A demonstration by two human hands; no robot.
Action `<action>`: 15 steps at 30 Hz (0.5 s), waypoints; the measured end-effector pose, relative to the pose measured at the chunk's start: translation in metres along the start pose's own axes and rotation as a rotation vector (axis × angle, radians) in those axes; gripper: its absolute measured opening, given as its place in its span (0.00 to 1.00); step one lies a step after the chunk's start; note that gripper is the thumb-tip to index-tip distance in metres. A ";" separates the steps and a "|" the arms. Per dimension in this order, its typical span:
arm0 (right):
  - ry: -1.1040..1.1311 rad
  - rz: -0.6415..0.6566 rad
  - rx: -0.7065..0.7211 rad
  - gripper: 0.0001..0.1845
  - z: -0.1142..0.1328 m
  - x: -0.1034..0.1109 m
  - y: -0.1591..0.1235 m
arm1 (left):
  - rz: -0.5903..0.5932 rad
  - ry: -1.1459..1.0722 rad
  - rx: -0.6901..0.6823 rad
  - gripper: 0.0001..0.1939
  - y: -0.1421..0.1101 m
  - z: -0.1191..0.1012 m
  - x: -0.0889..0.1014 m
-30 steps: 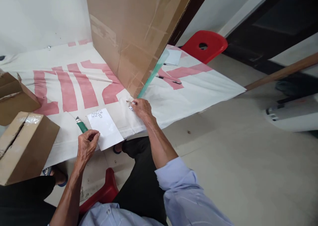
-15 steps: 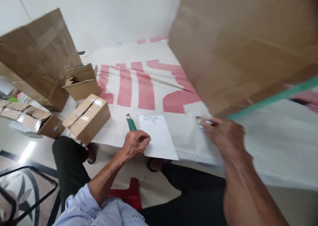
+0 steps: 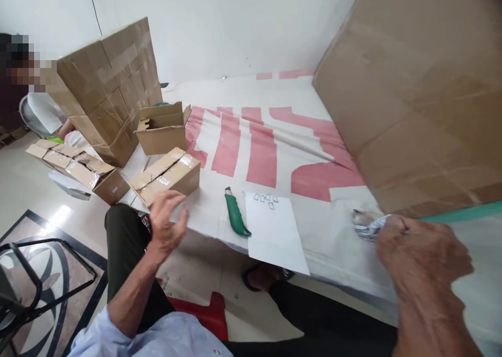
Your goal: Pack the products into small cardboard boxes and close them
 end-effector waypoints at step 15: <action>0.260 -0.101 -0.290 0.06 -0.002 0.019 -0.011 | 0.503 -0.033 0.277 0.54 0.010 0.142 -0.003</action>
Point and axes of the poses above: each hand's wrist, its own y-axis towards the middle knuckle, its own x-axis out of the back of the hand, z = x × y, the point moved 10 cm from there along y, towards the middle knuckle, and after that the axes turned 15 degrees about y, right-handed, at the moved point
